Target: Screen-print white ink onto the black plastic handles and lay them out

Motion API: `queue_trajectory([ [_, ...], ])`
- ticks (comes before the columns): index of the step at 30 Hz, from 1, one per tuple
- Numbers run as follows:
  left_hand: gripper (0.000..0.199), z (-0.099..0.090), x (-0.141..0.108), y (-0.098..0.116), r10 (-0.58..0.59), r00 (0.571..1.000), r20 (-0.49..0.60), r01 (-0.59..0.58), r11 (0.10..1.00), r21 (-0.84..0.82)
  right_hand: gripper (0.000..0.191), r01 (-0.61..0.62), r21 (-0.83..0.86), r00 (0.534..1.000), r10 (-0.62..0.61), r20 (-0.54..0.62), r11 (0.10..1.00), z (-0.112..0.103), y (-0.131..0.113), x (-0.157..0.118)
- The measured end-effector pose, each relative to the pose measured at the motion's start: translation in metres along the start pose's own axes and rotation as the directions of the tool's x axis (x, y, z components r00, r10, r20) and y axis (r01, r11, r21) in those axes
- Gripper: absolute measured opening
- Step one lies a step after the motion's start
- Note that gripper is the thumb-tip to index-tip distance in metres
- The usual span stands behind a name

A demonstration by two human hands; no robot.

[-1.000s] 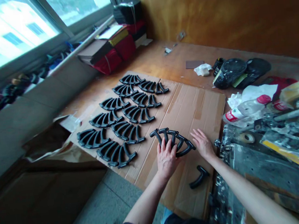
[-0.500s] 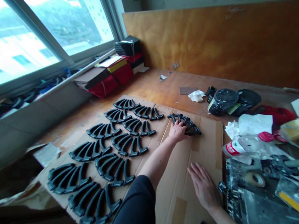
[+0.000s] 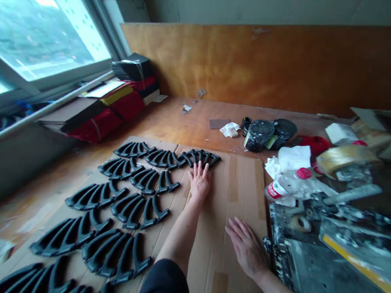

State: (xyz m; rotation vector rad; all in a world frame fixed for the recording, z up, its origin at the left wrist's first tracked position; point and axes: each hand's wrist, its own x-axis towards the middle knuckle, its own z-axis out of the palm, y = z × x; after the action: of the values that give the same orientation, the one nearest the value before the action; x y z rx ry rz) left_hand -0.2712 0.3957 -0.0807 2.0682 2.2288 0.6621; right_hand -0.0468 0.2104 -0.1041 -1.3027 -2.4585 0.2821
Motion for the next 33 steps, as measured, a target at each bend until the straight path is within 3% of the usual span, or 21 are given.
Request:
queue_trajectory([
  [4,0.054,0.013,-0.064,0.006,0.043,0.993,-0.108,-0.057,0.989,-0.137,0.047,-0.065,0.080,0.997,0.068,-0.026,0.995,-0.006,-0.011,0.003],
  [8,0.054,0.014,-0.114,0.007,0.098,0.990,-0.106,-0.117,0.975,-0.187,0.038,-0.111,0.134,0.994,0.110,0.012,0.985,-0.013,-0.013,0.010],
  [12,0.056,0.003,-0.153,0.011,0.090,0.994,-0.057,-0.098,0.983,-0.156,0.033,-0.202,0.160,0.959,0.162,0.231,0.966,-0.033,-0.022,0.012],
  [14,0.057,-0.005,-0.171,0.013,0.066,0.997,-0.035,-0.070,0.989,-0.130,0.028,-0.226,0.199,0.935,0.156,0.318,0.954,-0.051,-0.033,-0.001],
  [16,0.056,-0.012,-0.189,0.015,0.036,0.999,-0.004,-0.037,0.992,-0.117,0.027,-0.188,0.278,0.946,0.098,0.310,0.942,-0.075,-0.041,-0.033],
  [19,0.054,-0.023,-0.216,0.015,-0.066,0.995,0.074,0.073,0.992,-0.103,0.028,-0.132,0.341,0.978,0.067,0.197,0.931,-0.125,-0.028,-0.112],
  [22,0.057,-0.038,-0.247,0.016,-0.221,0.964,0.145,0.237,0.967,-0.097,0.028,-0.306,0.190,0.952,0.293,0.093,0.933,-0.183,0.026,-0.215],
  [26,0.064,-0.066,-0.298,0.043,-0.401,0.906,0.132,0.416,0.902,-0.117,0.037,-0.573,-0.136,0.817,0.577,-0.015,0.808,-0.243,0.120,-0.336],
  [28,0.063,-0.077,-0.322,0.072,-0.484,0.863,0.145,0.502,0.855,-0.129,0.038,-0.616,-0.250,0.773,0.635,-0.009,0.747,-0.256,0.156,-0.372],
  [30,0.060,-0.083,-0.343,0.106,-0.536,0.829,0.162,0.558,0.815,-0.158,0.035,-0.622,-0.292,0.751,0.659,0.040,0.726,-0.260,0.180,-0.389],
  [33,0.054,-0.085,-0.365,0.155,-0.513,0.845,0.153,0.535,0.798,-0.277,0.034,-0.582,-0.274,0.768,0.628,0.123,0.766,-0.261,0.196,-0.391],
])
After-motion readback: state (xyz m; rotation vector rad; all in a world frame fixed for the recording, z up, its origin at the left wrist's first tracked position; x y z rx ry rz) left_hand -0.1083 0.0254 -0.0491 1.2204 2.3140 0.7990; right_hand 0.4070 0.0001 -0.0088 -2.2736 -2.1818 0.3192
